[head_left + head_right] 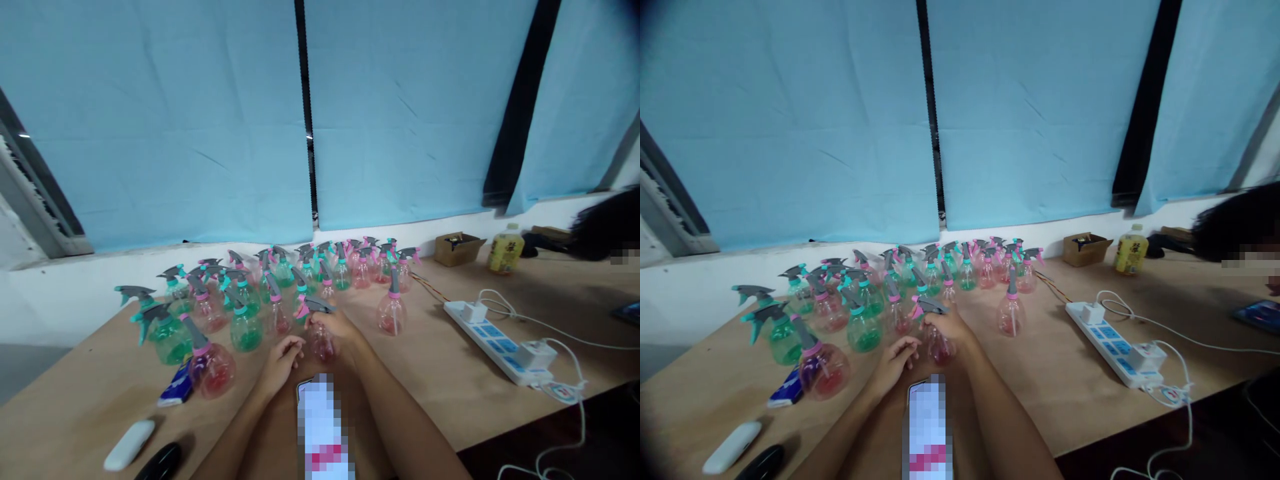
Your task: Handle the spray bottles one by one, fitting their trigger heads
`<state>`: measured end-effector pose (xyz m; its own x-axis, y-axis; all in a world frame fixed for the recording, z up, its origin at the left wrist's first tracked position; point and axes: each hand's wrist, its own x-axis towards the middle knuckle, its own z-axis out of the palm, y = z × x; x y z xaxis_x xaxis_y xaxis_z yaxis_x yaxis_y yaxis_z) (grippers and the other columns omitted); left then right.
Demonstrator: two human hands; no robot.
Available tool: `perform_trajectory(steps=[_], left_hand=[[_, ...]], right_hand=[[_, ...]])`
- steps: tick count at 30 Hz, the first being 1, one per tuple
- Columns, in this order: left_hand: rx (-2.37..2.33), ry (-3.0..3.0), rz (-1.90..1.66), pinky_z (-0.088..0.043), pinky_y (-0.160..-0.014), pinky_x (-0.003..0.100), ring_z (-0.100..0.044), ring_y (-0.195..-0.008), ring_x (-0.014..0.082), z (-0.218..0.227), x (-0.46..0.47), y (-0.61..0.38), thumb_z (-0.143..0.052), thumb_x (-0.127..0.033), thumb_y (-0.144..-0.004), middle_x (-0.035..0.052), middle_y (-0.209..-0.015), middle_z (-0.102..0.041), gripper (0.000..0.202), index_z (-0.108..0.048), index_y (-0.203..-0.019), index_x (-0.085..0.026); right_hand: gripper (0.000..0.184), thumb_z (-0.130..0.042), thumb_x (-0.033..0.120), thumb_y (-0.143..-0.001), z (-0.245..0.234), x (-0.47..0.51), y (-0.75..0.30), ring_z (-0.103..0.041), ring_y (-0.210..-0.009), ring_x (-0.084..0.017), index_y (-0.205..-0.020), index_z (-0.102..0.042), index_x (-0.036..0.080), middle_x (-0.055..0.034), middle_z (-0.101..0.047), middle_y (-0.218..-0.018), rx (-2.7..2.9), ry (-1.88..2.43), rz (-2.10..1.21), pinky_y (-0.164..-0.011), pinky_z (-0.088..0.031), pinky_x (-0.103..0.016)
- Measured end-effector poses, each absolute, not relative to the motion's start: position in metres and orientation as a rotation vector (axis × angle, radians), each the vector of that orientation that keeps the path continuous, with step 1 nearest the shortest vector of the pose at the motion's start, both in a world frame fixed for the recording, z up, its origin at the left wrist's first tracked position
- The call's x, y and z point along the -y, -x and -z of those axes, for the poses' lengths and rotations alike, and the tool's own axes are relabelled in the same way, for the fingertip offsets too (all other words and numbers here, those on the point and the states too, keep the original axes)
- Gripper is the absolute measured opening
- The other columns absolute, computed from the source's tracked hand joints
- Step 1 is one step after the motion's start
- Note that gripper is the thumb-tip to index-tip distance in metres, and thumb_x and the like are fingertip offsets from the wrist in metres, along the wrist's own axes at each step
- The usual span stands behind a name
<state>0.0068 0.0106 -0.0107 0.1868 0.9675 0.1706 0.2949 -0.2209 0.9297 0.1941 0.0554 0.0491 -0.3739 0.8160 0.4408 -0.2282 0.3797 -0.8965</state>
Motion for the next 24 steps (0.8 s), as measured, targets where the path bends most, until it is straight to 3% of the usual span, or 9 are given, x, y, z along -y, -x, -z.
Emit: perform_trajectory(steps=[6, 14, 24], left_hand=[[-1.232, -1.668, -1.051, -0.041, -0.059, 0.026, -0.053, -0.055, 0.0126, 0.0097, -0.0101, -0.0066, -0.054, -0.047, -0.085, -0.0007, -0.071, -0.061, 0.034, -0.067, -0.094, -0.017], [-1.228, -1.676, -1.05, -0.041, -0.06, 0.026, -0.053, -0.056, 0.0128, 0.0097, -0.0094, -0.0075, -0.054, -0.046, -0.086, -0.0004, -0.07, -0.061, 0.034, -0.067, -0.094, -0.016], [-1.211, -1.685, -1.044, -0.04, -0.058, 0.025, -0.052, -0.055, 0.0123, 0.0096, -0.01, -0.0091, -0.054, -0.046, -0.085, -0.0009, -0.07, -0.061, 0.033, -0.067, -0.092, -0.017]], right_hand=[[0.015, -0.052, 0.019, -0.062, -0.0501, -0.0547, -0.1938, -0.053, -0.054, -0.012, -0.064, -0.067, 0.017, 0.0006, -0.061, -0.057, 1.544, 0.519, -1.312, -0.054, -0.043, -0.024], [0.023, -0.051, 0.019, -0.062, -0.0495, -0.0545, -0.1966, -0.055, -0.06, -0.013, -0.074, -0.07, 0.02, 0.0024, -0.064, -0.063, 1.598, 0.547, -1.251, -0.06, -0.044, -0.024], [0.023, -0.049, 0.021, -0.06, -0.0517, -0.0521, -0.1964, -0.053, -0.054, -0.012, -0.07, -0.07, 0.018, 0.0005, -0.063, -0.061, 1.577, 0.517, -1.292, -0.054, -0.039, -0.023]])
